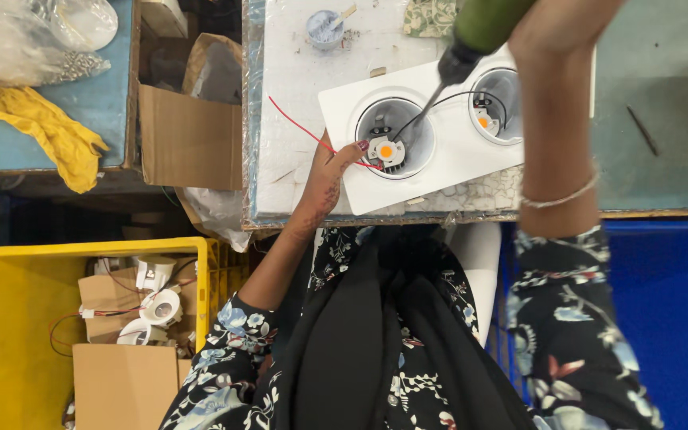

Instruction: The person assembles a dual recessed light fixture by hand, inserting LED modules into the housing and securing them with a green power drill. The person then connects red and black wires to the terminals and adjusts the fixture on the workbench.

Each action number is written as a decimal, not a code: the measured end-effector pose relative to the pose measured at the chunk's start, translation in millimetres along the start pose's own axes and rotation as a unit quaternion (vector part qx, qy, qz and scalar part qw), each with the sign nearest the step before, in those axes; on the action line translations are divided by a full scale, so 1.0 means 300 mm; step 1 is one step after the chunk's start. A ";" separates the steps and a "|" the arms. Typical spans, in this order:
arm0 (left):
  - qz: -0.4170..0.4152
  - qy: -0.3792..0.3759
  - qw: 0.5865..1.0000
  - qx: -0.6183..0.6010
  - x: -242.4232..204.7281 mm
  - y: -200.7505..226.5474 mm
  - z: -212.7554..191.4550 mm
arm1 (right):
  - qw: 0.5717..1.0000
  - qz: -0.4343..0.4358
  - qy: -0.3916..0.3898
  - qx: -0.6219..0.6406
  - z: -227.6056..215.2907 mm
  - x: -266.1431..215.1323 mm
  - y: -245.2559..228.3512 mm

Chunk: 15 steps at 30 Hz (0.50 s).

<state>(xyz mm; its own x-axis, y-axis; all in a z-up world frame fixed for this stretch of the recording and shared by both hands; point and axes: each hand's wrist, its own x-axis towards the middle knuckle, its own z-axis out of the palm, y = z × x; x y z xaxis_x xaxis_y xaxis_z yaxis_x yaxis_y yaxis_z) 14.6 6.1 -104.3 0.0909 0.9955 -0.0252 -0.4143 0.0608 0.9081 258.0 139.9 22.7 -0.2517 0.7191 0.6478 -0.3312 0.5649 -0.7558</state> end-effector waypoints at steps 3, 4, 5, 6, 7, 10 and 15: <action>-0.004 -0.003 1.000 0.009 -0.003 0.017 0.002 | 1.000 -0.015 -0.002 0.016 0.026 -0.008 -0.003; -0.005 -0.005 1.000 0.011 -0.005 0.020 0.003 | 1.000 -0.021 -0.007 0.014 0.047 -0.018 -0.002; -0.005 -0.002 1.000 0.007 -0.008 0.020 0.007 | 1.000 -0.023 -0.003 0.019 0.069 -0.024 0.000; -0.004 0.000 1.000 0.004 -0.009 0.021 0.010 | 0.999 -0.026 0.000 0.023 0.091 -0.027 0.001; -0.003 0.002 1.000 0.001 -0.010 0.022 0.012 | 0.998 -0.019 0.028 0.046 0.113 -0.030 0.000; -0.014 0.009 1.000 -0.013 -0.006 0.022 0.017 | 0.997 -0.030 0.048 0.055 0.157 -0.028 -0.018; -0.006 0.003 1.000 -0.005 -0.004 0.026 0.012 | 0.998 -0.052 0.032 0.033 0.175 -0.022 -0.043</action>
<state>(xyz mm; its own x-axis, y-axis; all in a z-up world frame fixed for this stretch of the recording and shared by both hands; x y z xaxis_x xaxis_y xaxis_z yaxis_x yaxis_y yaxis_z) 14.5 5.1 -95.5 0.0908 0.9952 -0.0374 -0.4222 0.0725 0.9036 216.1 106.5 33.2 -0.1544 0.6836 0.7133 -0.4122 0.6116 -0.6753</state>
